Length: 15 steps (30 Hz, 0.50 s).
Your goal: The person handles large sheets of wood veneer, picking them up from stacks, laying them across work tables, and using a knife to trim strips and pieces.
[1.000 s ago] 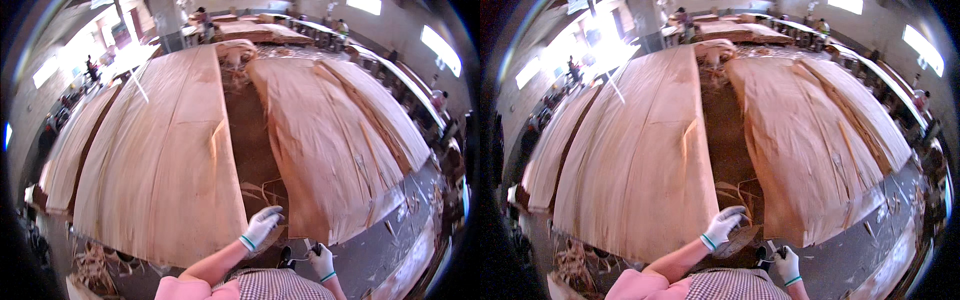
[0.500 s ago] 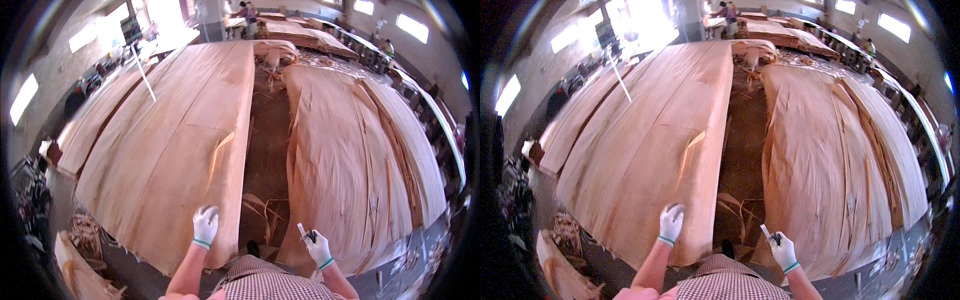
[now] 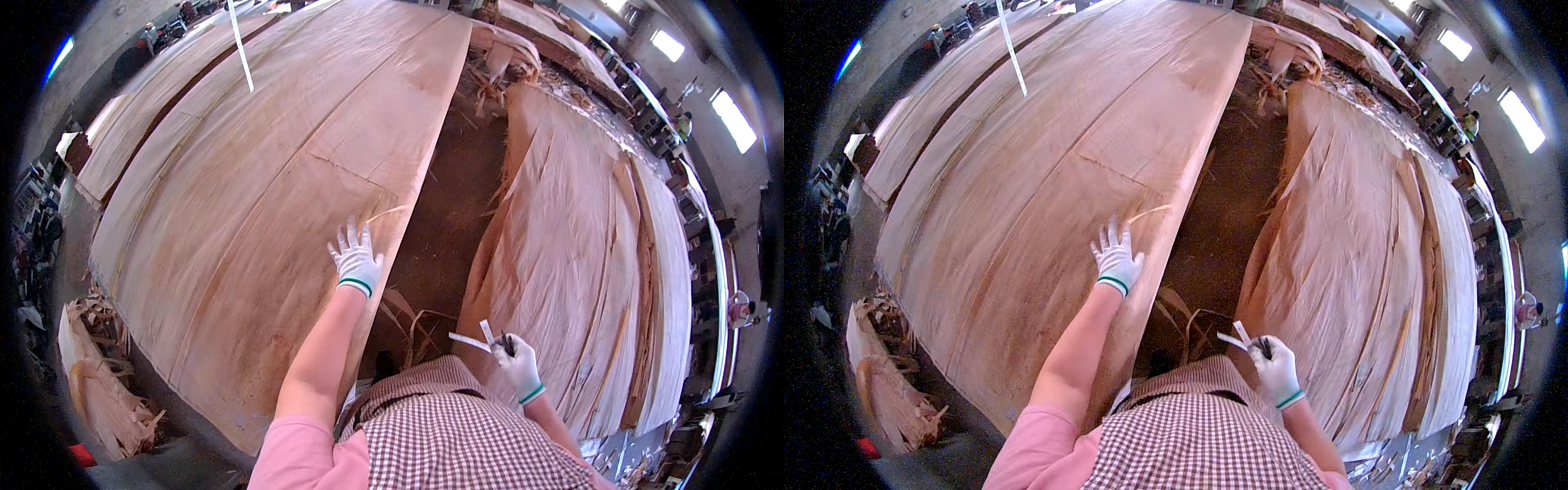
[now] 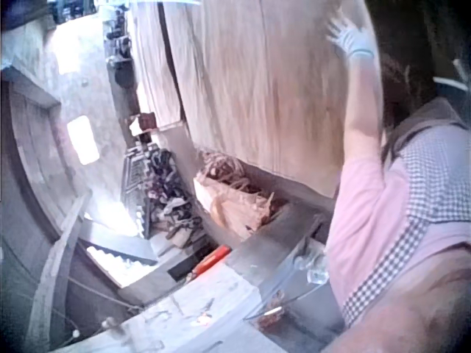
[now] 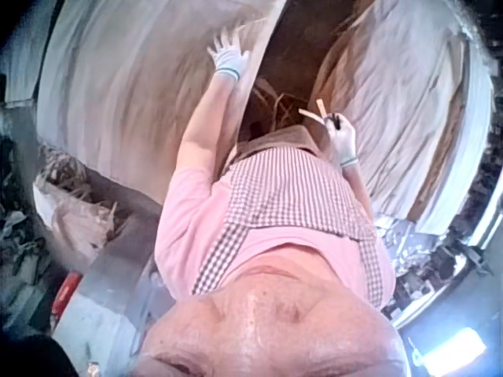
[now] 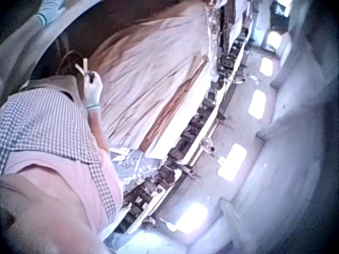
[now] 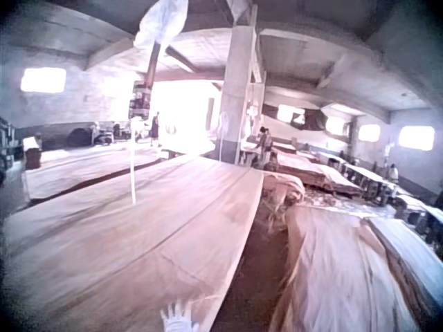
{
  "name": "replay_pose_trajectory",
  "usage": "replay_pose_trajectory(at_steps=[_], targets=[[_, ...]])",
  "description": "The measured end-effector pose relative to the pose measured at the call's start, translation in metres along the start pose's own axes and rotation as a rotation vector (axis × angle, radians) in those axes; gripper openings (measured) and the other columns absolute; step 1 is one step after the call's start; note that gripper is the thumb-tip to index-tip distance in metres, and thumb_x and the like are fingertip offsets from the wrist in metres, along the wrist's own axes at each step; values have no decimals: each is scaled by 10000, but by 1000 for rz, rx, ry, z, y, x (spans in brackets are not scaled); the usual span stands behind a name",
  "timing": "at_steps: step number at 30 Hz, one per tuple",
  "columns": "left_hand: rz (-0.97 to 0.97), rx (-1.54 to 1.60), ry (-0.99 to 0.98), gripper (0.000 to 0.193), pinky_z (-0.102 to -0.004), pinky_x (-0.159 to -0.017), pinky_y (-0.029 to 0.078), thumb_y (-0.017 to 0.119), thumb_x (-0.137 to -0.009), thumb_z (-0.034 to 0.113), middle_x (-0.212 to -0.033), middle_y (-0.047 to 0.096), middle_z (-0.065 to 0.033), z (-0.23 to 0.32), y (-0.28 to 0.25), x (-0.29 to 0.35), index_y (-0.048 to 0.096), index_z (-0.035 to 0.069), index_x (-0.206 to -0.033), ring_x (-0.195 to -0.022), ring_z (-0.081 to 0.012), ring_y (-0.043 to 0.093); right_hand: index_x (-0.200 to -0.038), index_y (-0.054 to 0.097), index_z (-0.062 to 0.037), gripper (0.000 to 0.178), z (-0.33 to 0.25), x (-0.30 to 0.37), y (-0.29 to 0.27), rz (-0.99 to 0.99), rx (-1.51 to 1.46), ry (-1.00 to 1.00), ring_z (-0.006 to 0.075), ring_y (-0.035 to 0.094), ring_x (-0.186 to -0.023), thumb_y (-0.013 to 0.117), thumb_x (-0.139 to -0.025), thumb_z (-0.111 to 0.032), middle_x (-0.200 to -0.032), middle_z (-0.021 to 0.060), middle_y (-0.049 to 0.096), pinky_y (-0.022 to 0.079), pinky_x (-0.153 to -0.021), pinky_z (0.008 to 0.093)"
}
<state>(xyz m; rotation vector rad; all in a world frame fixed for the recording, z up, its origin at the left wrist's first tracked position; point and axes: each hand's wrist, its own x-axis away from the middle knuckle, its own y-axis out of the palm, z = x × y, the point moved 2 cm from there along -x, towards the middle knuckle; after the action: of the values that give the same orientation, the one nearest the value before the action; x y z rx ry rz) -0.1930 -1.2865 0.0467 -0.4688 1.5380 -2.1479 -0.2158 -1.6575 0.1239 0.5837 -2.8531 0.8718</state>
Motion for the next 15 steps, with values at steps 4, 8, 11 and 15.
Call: replay_pose_trajectory(at_steps=[4,8,11,15], targets=[[20,136,-18,797,-584,-1109,70,622,-774,330,-1543,81,-159,10,3,-4,270,118,-1457,-1408,-399,95,-842,611,17,55,-22,-74,5,-96,-9,-34,62,474,-661,611,-845,-38,-692,-1,531,425,-623,238],[147,85,153,623,-576,-1111,81,591,-801,275,-1507,212,-175,28,11,-1,405,89,-1365,-1393,-384,176,-839,601,22,79,-19,-173,9,-241,-95,-61,53,477,-682,592,-875,-48,-715,-12,545,422,-648,225],[164,118,303,451,-534,-1114,162,571,-826,239,-1438,355,-180,44,23,-8,515,55,-1234,-1358,-385,269,-888,602,6,75,-41,-252,19,-381,-187,-41,81,535,-697,567,-896,-59,-745,1,590,443,-676,236],[79,113,111,548,-502,-1091,253,584,-828,273,-1411,379,-195,64,44,-33,452,36,-1304,-1323,-401,319,-902,581,9,90,-62,-345,39,-611,-234,-107,103,554,-708,553,-914,-76,-764,11,580,454,-694,259]])
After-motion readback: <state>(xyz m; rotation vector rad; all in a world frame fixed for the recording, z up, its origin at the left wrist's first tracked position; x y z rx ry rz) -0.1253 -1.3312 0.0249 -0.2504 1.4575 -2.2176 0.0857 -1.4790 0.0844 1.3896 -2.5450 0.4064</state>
